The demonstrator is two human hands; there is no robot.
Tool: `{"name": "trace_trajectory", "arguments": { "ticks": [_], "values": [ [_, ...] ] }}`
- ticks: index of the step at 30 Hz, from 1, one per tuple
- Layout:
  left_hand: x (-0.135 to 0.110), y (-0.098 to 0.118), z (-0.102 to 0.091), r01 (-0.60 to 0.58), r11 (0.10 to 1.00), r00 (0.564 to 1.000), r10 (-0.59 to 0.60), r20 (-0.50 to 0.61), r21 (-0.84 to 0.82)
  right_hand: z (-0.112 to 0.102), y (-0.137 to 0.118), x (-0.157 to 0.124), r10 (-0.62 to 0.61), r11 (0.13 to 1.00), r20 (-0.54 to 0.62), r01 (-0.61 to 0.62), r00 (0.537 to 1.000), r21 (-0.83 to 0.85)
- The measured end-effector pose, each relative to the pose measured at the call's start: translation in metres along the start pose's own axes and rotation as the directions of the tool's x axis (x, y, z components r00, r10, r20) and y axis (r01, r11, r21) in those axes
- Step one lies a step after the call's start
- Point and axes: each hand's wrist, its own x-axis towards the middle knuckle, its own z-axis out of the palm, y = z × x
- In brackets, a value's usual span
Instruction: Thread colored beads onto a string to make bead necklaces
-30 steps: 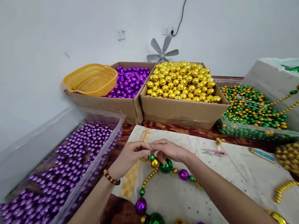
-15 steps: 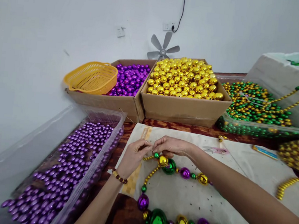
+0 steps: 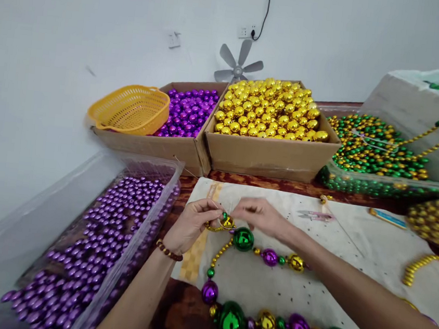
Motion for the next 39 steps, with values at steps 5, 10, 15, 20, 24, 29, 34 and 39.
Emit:
{"name": "trace_trajectory", "arguments": {
  "ticks": [5,10,15,20,24,29,34,39],
  "values": [
    [-0.003,0.010,0.011,-0.139,0.957,0.986,0.110,0.125,0.256,-0.014,0.007,0.017,0.099,0.966,0.193,-0.141,0.976,0.218],
    [-0.001,0.006,0.013,-0.341,0.771,0.937,0.324,0.130,0.538,-0.012,0.011,0.021,0.102,0.916,0.420,-0.250,0.902,0.313],
    [0.000,-0.003,0.017,-0.393,0.700,0.905,0.411,0.113,0.596,-0.005,0.020,0.024,0.111,0.868,0.460,-0.311,0.881,0.386],
    [0.003,-0.007,0.018,-0.395,0.787,0.897,0.443,0.011,0.474,-0.005,0.024,0.019,0.104,0.891,0.237,-0.196,0.966,0.409],
    [0.004,-0.011,0.019,-0.347,0.908,0.923,0.375,-0.086,0.232,-0.010,0.023,0.012,0.108,0.932,0.050,-0.119,0.993,0.341],
    [0.006,-0.018,0.018,-0.285,0.913,0.958,0.262,-0.115,-0.293,-0.012,0.031,-0.001,0.126,0.983,-0.102,-0.111,0.987,0.143],
    [0.012,-0.024,0.008,-0.296,0.924,0.945,0.248,-0.212,-0.243,-0.015,0.036,-0.019,0.110,0.979,-0.190,-0.139,0.976,-0.146],
    [0.007,-0.020,0.000,-0.211,0.842,0.914,0.349,-0.204,0.497,-0.022,0.020,-0.026,0.012,0.888,-0.207,-0.106,0.978,-0.448]
  ]
}}
